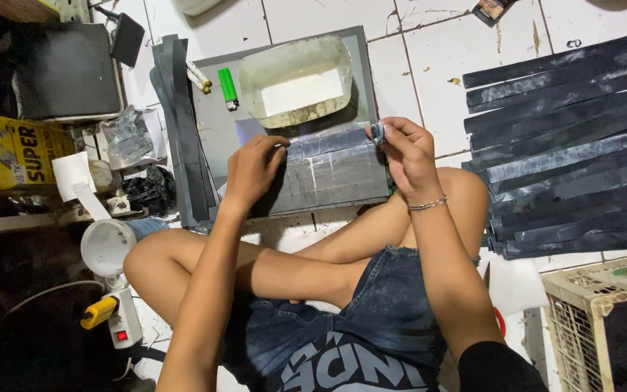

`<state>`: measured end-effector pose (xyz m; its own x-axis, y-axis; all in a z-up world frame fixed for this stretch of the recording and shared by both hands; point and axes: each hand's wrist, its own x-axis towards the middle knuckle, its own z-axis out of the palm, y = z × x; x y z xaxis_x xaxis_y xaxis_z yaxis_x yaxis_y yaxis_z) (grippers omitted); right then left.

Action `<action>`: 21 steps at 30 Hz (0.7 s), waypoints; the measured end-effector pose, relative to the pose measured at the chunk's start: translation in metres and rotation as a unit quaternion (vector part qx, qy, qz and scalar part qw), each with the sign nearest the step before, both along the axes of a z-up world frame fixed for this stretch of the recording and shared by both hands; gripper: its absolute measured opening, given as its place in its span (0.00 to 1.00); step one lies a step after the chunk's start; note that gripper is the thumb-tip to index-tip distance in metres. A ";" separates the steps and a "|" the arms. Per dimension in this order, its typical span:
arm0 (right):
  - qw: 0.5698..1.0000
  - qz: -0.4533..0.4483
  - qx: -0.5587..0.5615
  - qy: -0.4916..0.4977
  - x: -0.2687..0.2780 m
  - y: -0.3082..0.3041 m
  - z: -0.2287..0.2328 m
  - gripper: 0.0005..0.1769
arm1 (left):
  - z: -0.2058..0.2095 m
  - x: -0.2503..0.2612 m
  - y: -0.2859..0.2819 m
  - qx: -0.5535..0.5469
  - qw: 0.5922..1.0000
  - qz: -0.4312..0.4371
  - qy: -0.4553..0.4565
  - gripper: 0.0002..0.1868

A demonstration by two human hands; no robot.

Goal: Apply glue to leather strips and press them together to bond.

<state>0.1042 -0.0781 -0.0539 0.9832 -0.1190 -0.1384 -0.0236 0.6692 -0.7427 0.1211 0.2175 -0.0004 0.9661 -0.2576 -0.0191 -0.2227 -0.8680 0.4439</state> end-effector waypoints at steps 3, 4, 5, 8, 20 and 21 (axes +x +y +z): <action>0.999 -0.003 -0.025 0.023 -0.001 0.003 0.021 0.09 | 0.000 -0.002 -0.002 0.001 1.000 0.000 -0.023 0.08; 0.999 -0.003 -0.025 0.023 -0.001 0.003 0.024 0.09 | 0.002 -0.002 0.001 0.001 1.000 0.000 -0.023 0.08; 0.999 -0.003 -0.032 0.028 -0.001 0.003 0.027 0.09 | 0.004 -0.002 0.005 0.024 0.998 -0.013 -0.054 0.07; 0.999 -0.006 -0.040 0.034 -0.002 0.004 0.034 0.09 | 0.009 0.000 0.020 0.073 0.988 -0.035 -0.134 0.07; 0.999 -0.004 0.000 0.032 0.000 -0.005 0.018 0.10 | -0.033 -0.032 0.020 0.070 0.947 -0.072 -0.305 0.13; 0.999 -0.009 0.030 0.032 -0.001 -0.008 0.018 0.10 | -0.034 -0.038 0.012 0.035 0.955 -0.088 -0.280 0.17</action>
<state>0.1030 -0.0863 -0.0361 0.9697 -0.1271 -0.2084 -0.0568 0.7128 -0.6991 0.0833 0.2295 -0.0347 0.7716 -0.4345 0.4646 -0.5539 -0.8181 0.1549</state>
